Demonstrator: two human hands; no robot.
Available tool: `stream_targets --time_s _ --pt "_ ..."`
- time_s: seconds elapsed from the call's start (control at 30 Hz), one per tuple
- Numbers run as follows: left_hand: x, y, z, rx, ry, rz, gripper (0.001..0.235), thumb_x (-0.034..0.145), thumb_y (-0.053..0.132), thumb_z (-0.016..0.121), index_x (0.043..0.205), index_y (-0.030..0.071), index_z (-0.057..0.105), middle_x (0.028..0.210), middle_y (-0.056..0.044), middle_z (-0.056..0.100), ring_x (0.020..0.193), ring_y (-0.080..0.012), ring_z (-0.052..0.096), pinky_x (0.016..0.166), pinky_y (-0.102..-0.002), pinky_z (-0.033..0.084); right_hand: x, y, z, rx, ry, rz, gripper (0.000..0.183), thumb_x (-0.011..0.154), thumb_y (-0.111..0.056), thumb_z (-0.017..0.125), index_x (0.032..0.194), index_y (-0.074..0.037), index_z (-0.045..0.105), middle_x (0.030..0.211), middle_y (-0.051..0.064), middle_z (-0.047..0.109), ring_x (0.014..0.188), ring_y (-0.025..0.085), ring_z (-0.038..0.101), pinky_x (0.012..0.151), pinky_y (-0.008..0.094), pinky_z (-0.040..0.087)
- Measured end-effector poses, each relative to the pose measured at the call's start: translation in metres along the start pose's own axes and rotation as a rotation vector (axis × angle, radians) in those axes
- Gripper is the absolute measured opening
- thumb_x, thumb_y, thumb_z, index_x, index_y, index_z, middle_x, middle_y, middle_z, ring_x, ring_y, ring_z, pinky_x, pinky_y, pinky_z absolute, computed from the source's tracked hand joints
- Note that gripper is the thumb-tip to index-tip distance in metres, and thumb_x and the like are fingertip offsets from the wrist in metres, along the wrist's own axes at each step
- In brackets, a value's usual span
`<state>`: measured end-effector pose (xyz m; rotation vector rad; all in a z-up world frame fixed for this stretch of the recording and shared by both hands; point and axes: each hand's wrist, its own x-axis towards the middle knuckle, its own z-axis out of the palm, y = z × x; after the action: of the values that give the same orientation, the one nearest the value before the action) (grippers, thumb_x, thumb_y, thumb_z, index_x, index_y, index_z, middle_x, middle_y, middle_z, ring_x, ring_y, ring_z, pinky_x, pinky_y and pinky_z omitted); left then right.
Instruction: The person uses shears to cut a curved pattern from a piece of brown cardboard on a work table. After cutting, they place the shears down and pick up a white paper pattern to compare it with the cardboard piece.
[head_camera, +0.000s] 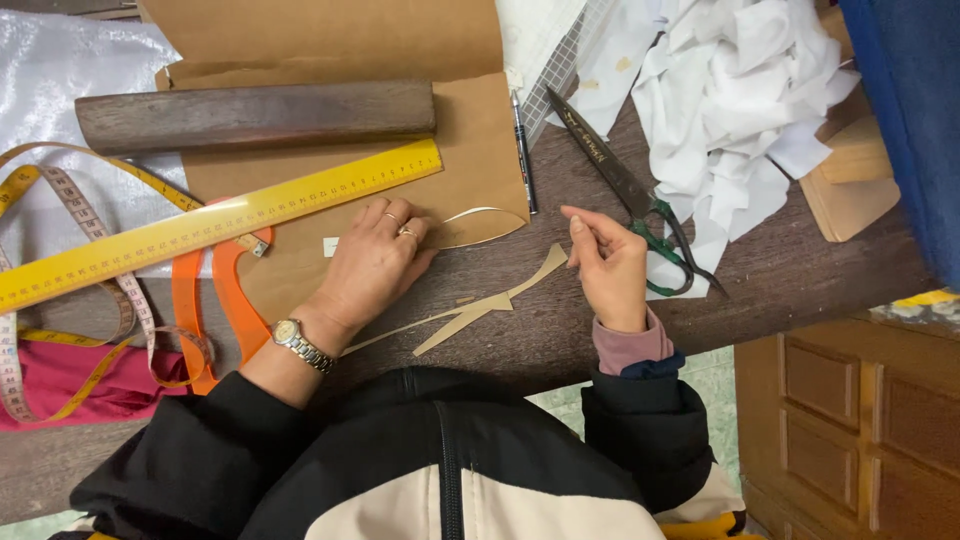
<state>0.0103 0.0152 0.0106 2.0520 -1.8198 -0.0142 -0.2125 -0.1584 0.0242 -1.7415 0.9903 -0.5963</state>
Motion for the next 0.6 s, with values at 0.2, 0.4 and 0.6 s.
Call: stream_targets --time_s 0.2,0.4,0.6 --pt "-0.001 -0.002 0.000 -0.057 -0.048 -0.013 0.035 0.067 0.023 0.081 0.096 0.011 0.065 0.091 -0.004 0.056 0.089 -0.0234 0.055 0.076 -0.033 0.046 -0.006 -0.003 0.004 0.008 -0.027 0.121 0.017 0.093 -0.006 0.060 0.103 -0.007 0.074 0.067 0.011 0.067 0.045 0.011 0.057 0.040 0.020 0.046" --pt "-0.003 -0.005 0.003 -0.097 -0.068 -0.034 0.037 0.067 0.023 0.080 0.098 0.012 0.063 0.094 -0.004 0.056 0.091 -0.0229 0.055 0.078 -0.033 0.045 -0.011 -0.004 0.016 0.093 -0.118 0.208 0.019 0.094 -0.007 0.056 0.105 -0.002 0.071 0.085 0.016 0.071 0.047 0.016 0.062 0.036 0.021 0.048" --pt "0.004 -0.001 -0.014 -0.102 -0.072 -0.035 0.034 0.071 0.023 0.078 0.098 0.010 0.061 0.094 -0.006 0.056 0.090 -0.0238 0.056 0.078 -0.033 0.047 -0.012 -0.010 0.018 0.144 -0.144 0.201 0.021 0.095 -0.005 0.053 0.108 0.001 0.068 0.088 0.018 0.071 0.050 0.016 0.063 0.038 0.019 0.050"
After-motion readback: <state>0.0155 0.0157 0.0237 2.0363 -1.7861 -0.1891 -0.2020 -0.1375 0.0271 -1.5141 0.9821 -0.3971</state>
